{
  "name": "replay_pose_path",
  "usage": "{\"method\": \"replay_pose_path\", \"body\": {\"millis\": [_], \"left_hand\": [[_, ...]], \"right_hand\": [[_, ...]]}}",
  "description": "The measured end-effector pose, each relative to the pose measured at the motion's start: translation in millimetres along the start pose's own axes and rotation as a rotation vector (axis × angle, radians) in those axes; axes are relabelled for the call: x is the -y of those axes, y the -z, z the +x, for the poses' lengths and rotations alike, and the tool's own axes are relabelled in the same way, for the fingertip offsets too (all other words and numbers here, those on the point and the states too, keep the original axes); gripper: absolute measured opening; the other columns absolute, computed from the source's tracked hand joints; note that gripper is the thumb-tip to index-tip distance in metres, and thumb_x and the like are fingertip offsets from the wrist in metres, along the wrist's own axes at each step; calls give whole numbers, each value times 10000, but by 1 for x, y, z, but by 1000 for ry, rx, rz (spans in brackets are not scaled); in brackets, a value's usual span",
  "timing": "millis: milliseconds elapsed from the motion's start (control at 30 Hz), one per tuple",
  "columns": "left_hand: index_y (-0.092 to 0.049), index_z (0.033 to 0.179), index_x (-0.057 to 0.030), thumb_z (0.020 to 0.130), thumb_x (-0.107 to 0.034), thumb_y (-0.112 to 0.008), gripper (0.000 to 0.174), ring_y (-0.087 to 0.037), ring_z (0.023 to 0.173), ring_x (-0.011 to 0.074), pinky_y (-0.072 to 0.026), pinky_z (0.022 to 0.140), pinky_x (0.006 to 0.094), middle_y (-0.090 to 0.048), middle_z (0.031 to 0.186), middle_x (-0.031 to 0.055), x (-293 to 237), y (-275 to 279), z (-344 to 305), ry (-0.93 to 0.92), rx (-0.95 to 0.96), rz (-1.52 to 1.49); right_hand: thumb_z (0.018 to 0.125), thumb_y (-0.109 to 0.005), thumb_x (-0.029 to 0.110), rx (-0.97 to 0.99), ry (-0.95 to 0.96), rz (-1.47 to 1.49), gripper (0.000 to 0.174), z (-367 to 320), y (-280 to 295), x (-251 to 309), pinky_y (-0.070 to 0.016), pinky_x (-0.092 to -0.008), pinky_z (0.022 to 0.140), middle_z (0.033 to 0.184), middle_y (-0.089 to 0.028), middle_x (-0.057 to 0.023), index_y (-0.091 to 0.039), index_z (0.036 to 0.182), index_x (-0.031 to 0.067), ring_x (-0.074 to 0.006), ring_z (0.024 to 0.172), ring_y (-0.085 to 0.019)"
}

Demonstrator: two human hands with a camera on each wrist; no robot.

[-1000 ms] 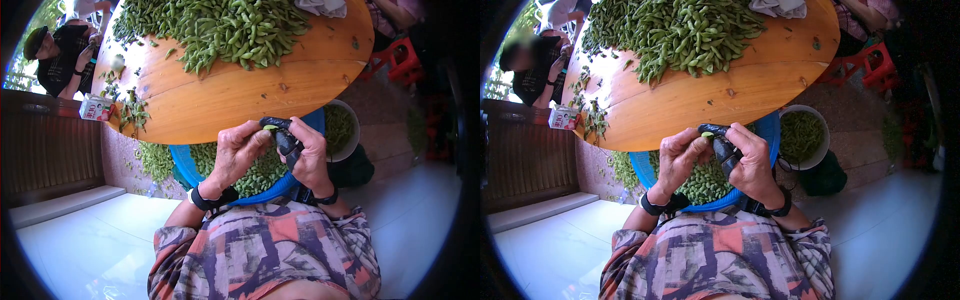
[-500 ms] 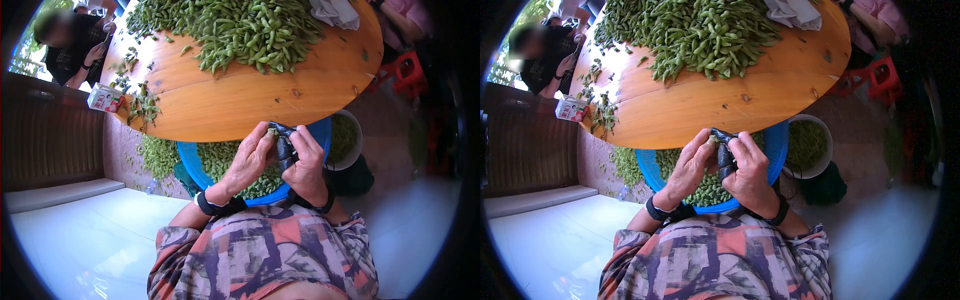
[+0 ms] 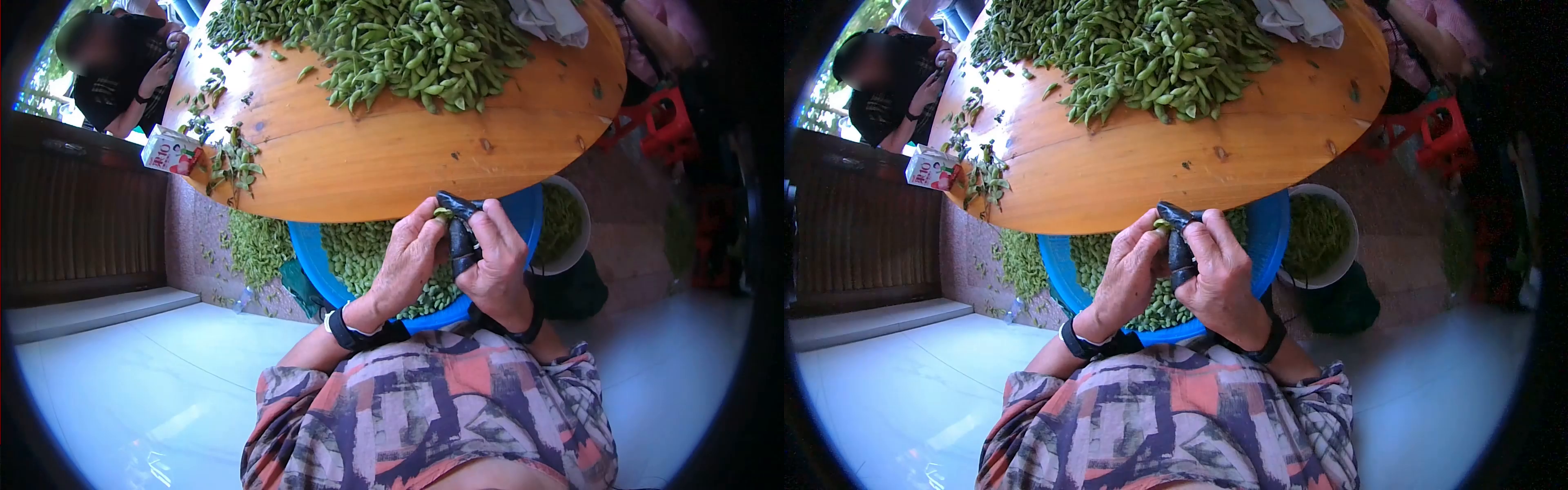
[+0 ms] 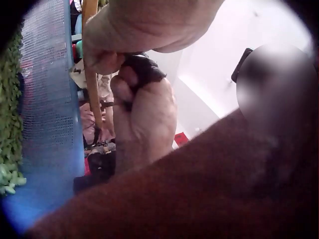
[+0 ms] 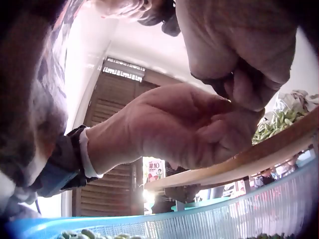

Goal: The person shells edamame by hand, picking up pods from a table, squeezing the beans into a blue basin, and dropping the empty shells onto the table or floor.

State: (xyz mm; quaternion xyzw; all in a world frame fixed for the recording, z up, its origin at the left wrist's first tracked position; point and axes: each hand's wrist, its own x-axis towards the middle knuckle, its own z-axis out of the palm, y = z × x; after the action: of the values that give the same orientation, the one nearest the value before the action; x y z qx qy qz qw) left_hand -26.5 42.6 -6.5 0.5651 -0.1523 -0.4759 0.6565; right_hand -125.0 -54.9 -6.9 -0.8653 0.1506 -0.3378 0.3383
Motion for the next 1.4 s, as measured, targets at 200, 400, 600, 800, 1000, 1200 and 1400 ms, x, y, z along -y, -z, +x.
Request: {"method": "replay_pose_path", "body": {"millis": [200,400,600,800,1000,1200,1400], "left_hand": [[-525,1252,-3,933,-100,-409,353,-566,649,96,-480,586,235,-597,822,27,10,10,6,33,131,-381],[-526,1241,-2,954,-97,-461,310,-598,738,123,-497,652,263,-615,861,46,9,18,5,56,253,-256],[-623,1141,-24,910,-58,-590,235,-662,931,213,-512,836,338,-690,990,108,-38,39,7,-62,736,689],[-688,1039,-30,849,-33,-633,198,-661,813,127,-513,691,286,-713,926,101,-123,113,82,-360,-120,1265],[-654,863,-19,764,-97,-650,126,-620,833,328,-489,761,413,-625,826,162,-132,178,159,-578,-328,1449],[-644,903,-25,768,-132,-678,176,-633,822,341,-496,753,425,-659,879,163,-135,184,168,-455,-435,1456],[-640,892,-34,789,-119,-655,134,-633,832,358,-495,750,436,-660,886,185,-138,194,183,-383,-446,1330]], "right_hand": [[622,-583,-84,34,-58,119,351,5,8,-3,-463,-410,632,843,-470,-164,-580,966,-19,-371,726,-540],[640,-685,-12,34,-24,169,313,7,14,-8,-439,-352,588,790,-485,-153,-595,939,-13,-329,699,-556],[753,-515,804,-132,-531,383,881,-15,84,-47,-406,-190,522,708,-544,25,-595,1066,-16,-40,605,-515],[815,-426,-103,-116,-672,-292,432,-31,148,-97,-474,-300,824,898,-654,-129,-570,1217,-39,-188,855,-600],[794,-435,-100,-132,-685,-240,399,-22,134,-86,-474,-297,815,899,-662,-146,-587,1159,-51,-190,849,-611],[830,-549,-38,-91,-464,-104,248,7,97,-63,-462,-305,691,795,-614,-135,-620,1068,-30,-161,743,-584],[727,-542,-110,49,-217,38,353,41,53,-16,-474,-333,680,794,-619,-170,-647,1051,-18,-301,738,-640]]}}
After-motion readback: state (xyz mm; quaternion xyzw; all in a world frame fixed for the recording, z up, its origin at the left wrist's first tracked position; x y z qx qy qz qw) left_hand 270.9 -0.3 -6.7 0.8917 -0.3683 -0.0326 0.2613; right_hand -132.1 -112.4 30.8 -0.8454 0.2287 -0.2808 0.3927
